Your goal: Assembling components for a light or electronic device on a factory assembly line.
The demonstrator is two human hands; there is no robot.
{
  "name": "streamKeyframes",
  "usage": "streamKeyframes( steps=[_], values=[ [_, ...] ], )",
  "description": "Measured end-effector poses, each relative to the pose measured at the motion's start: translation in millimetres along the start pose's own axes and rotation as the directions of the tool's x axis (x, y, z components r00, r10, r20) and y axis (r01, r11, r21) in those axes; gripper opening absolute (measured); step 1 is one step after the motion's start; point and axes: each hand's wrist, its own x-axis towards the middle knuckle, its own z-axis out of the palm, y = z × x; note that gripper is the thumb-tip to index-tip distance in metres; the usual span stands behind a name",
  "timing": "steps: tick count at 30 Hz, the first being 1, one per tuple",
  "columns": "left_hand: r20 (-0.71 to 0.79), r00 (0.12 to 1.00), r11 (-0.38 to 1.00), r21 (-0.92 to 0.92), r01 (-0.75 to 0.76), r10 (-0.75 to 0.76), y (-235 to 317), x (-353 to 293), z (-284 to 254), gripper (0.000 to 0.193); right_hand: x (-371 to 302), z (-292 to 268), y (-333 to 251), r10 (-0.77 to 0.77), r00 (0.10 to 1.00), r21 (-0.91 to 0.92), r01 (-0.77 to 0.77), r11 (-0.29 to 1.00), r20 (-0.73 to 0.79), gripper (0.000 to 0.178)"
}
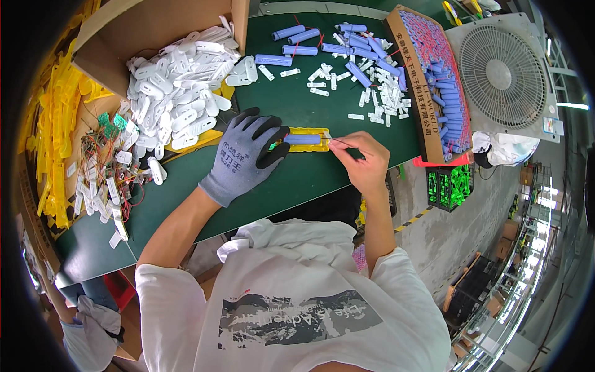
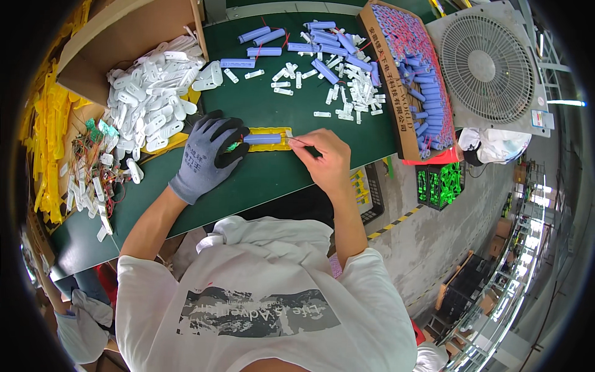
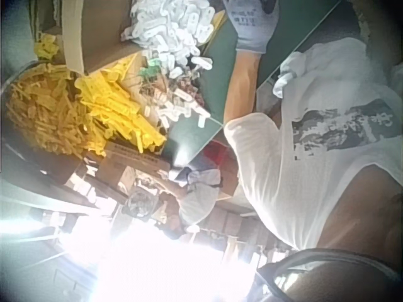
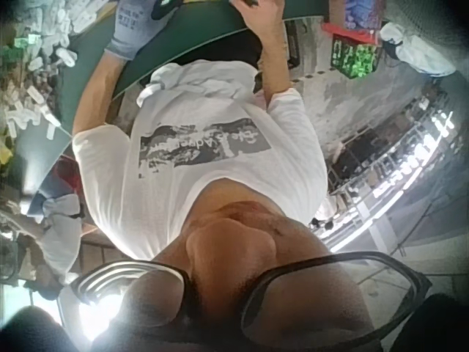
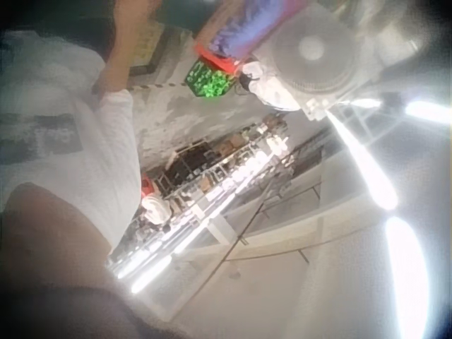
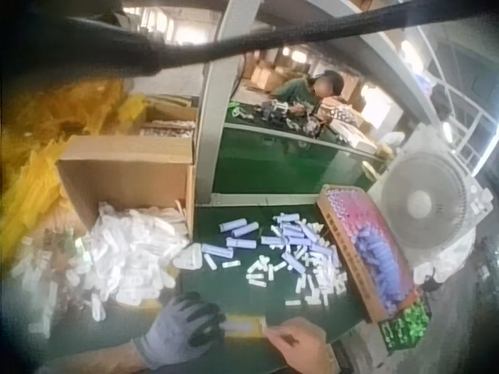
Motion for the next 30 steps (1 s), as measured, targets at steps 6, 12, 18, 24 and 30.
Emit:
streamKeyframes(
  steps=[6, 12, 18, 24, 30],
  values=[
    [0.027, 0.999, 0.999, -0.025, 0.032, -0.032, 1, 0, -2, 0.032, 0, -1, 0, -0.169, 0.979, -0.145, 0.185, 0.972, 0.113, 0.018],
    [0.002, 0.998, 0.996, -0.061, 0.065, -0.065, -3, -2, 3, 0.034, 0, 6, 6, -0.223, 0.971, -0.264, 0.238, 0.935, 0.087, 0.021],
    [0.005, 0.998, 0.995, -0.080, 0.057, -0.056, -1, -1, 3, 0.035, -3, 5, 8, -0.355, 0.931, -0.283, 0.363, 0.888, 0.084, 0.022],
    [-0.016, 0.999, 0.995, -0.091, 0.040, -0.042, -5, -3, 5, 0.036, 13, -2, -2, -0.255, 0.943, -0.262, 0.307, 0.915, 0.214, 0.019],
    [-0.023, 0.999, 0.995, -0.092, 0.037, -0.039, -9, -4, 0, 0.035, 23, 1, -11, -0.107, 0.929, -0.331, 0.232, 0.914, 0.355, 0.020]
  ],
)
